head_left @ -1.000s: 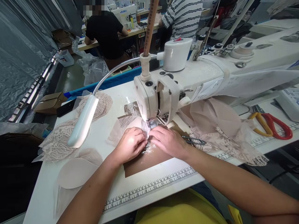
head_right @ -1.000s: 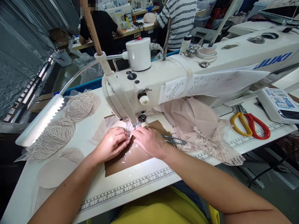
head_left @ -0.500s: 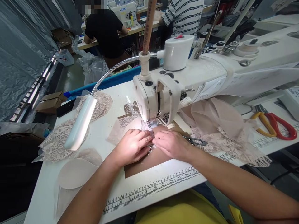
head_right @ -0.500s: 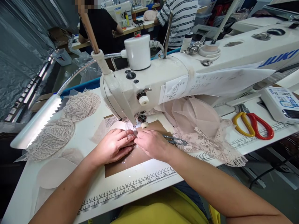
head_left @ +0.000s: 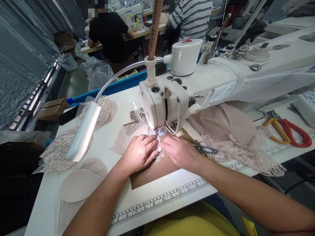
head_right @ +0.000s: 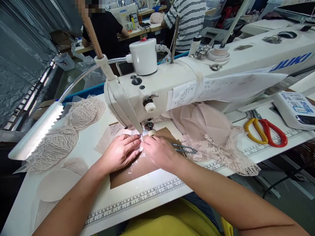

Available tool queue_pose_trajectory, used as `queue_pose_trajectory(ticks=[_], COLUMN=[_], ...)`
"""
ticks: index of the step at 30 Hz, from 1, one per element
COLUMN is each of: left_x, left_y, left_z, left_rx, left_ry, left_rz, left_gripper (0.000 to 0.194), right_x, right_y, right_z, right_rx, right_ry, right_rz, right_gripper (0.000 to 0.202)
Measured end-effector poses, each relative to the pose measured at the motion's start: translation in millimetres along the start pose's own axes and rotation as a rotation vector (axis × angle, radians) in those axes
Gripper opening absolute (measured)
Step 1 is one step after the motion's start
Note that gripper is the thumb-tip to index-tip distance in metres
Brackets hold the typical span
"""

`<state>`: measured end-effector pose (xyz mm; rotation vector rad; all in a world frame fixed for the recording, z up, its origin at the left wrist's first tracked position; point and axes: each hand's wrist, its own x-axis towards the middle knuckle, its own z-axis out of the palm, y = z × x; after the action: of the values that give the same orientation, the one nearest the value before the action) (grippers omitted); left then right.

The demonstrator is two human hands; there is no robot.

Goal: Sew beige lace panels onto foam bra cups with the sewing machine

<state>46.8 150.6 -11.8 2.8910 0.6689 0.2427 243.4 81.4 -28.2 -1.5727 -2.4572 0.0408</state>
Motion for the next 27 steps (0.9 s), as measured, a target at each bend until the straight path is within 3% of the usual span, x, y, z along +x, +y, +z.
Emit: queue_pose_trajectory(ticks=[8,13,20,27], left_x=[4,0,-3,2], left_y=[-3,-2,-1,-7], left_z=[1.5,-1.0,-1.0,1.0], left_rx=[0.055,0.046,0.004,0.019], left_ry=[0.019,0.055,0.095,0.121], left_rz=[-0.015,0.029,0.074,0.017], left_gripper=[0.042,0.036,0.027,0.030], right_x=[7,8,-1,4], right_y=[-2,-2,4,-1], right_z=[-1,-1,-1,-5], right_rx=[-0.051,-0.040,-0.020,-0.030], right_ry=[-0.060,-0.024,0.034,-0.031], right_rz=[0.127,0.189,0.024,0.085], right_gripper=[0.033,0.038,0.033,0.034])
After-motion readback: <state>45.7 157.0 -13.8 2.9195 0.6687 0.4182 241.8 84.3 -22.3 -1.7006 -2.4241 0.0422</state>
